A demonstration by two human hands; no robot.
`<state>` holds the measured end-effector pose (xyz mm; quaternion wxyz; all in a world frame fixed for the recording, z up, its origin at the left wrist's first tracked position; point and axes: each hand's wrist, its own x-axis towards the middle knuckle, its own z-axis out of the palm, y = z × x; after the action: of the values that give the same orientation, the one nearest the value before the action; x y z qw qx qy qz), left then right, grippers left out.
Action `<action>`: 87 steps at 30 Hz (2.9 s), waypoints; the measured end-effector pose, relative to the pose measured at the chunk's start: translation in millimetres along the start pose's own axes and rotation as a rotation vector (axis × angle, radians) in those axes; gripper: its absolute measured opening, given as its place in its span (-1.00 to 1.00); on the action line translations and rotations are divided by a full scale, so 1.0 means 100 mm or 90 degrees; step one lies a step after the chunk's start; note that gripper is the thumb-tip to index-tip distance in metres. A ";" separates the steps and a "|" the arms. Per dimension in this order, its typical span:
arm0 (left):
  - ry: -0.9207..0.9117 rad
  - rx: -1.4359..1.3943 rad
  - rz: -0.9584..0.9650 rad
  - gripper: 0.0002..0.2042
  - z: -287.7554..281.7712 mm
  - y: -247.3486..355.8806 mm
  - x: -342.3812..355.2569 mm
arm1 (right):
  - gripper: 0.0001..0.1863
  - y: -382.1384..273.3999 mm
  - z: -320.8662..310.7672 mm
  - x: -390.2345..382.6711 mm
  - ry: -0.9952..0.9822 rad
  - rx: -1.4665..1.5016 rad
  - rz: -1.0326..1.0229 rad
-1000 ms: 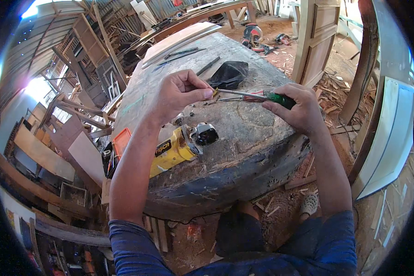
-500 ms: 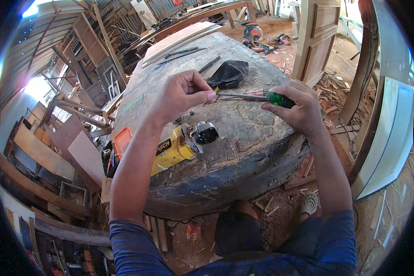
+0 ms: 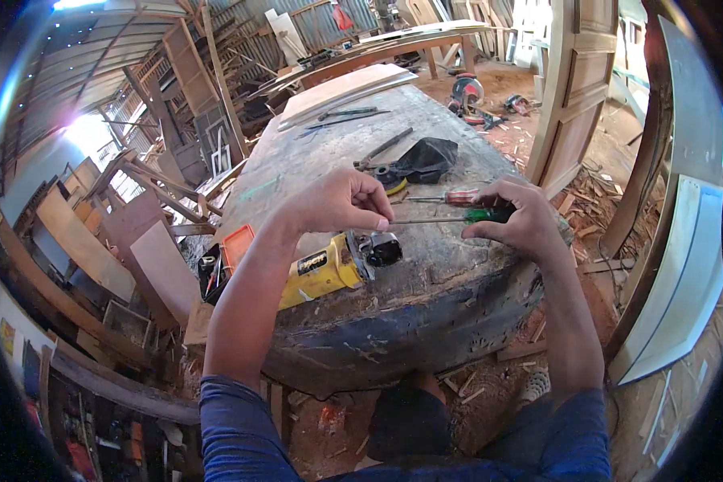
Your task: The person reassembles an angle grinder by fitting the rotor and gear assembly into the plastic housing, attaching the metal gear casing, and adjusting internal components using a screwdriver.
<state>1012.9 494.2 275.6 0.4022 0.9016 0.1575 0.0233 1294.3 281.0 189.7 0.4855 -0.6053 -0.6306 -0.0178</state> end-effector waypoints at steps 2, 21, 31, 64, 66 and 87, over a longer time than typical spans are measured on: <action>0.023 0.004 0.008 -0.79 0.01 -0.07 -0.08 | -0.40 0.01 -0.03 0.07 -0.095 0.103 0.027; 0.068 -0.120 -0.025 -0.85 0.06 -0.15 -0.27 | -0.50 0.04 0.26 0.25 0.105 0.399 0.177; 0.055 -0.112 -0.045 -0.84 0.07 -0.10 -0.30 | -0.51 -0.02 0.28 0.25 0.128 0.392 0.149; 0.019 -0.105 0.005 -0.86 0.02 -0.19 -0.28 | -0.55 0.02 0.26 0.20 0.106 0.362 0.038; 0.008 -0.143 -0.008 -0.85 0.02 -0.19 -0.27 | -0.58 0.01 0.25 0.19 0.078 0.366 0.029; 0.044 -0.060 -0.063 -0.72 0.12 -0.09 -0.26 | -0.55 0.02 0.08 0.21 -0.083 0.328 0.232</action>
<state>987.8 483.5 262.7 0.4390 0.8716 0.2144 0.0416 1295.8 302.1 197.6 0.5765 -0.5652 -0.5252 0.2689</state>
